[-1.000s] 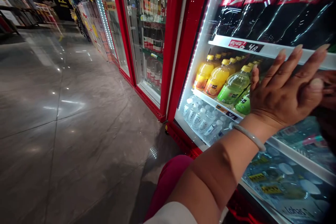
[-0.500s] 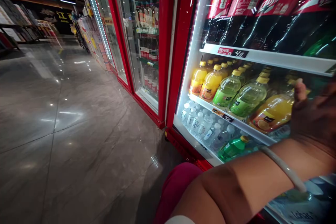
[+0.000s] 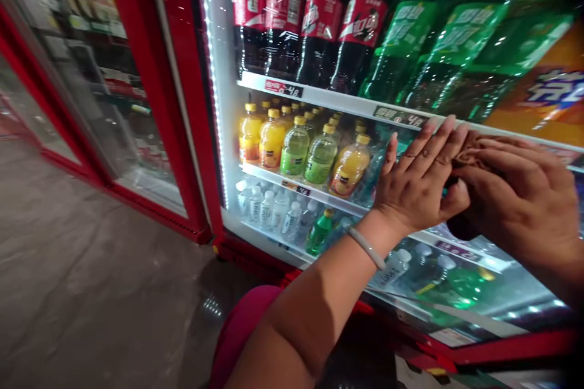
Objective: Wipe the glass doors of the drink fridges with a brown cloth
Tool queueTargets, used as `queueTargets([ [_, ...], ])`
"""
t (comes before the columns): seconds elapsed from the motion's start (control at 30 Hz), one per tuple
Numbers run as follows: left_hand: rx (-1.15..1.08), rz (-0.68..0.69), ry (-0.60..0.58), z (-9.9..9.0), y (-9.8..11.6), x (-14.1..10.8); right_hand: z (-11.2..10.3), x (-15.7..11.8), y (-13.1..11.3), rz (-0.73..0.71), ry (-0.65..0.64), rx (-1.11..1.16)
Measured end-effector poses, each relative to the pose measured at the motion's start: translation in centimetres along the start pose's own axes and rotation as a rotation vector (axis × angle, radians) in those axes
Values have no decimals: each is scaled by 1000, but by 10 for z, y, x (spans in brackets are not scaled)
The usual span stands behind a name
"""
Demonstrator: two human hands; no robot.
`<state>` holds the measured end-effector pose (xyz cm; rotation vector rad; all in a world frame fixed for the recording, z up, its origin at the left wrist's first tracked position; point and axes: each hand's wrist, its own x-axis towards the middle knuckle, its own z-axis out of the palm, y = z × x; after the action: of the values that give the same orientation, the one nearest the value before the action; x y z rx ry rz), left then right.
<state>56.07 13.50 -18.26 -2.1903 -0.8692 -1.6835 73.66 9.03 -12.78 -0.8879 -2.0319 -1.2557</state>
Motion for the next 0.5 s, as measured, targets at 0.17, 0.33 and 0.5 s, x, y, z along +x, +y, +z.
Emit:
queueTargets([
  [0.17,34,40,83,20,6,2,-16,6,33,50,69,-152],
  [0.33,89,-7,141,14,4,12,13,22,-3,37,271,-115],
  [0.5,35,18,203,-1,-16,26,4,-12,-1,-297,24,-42],
])
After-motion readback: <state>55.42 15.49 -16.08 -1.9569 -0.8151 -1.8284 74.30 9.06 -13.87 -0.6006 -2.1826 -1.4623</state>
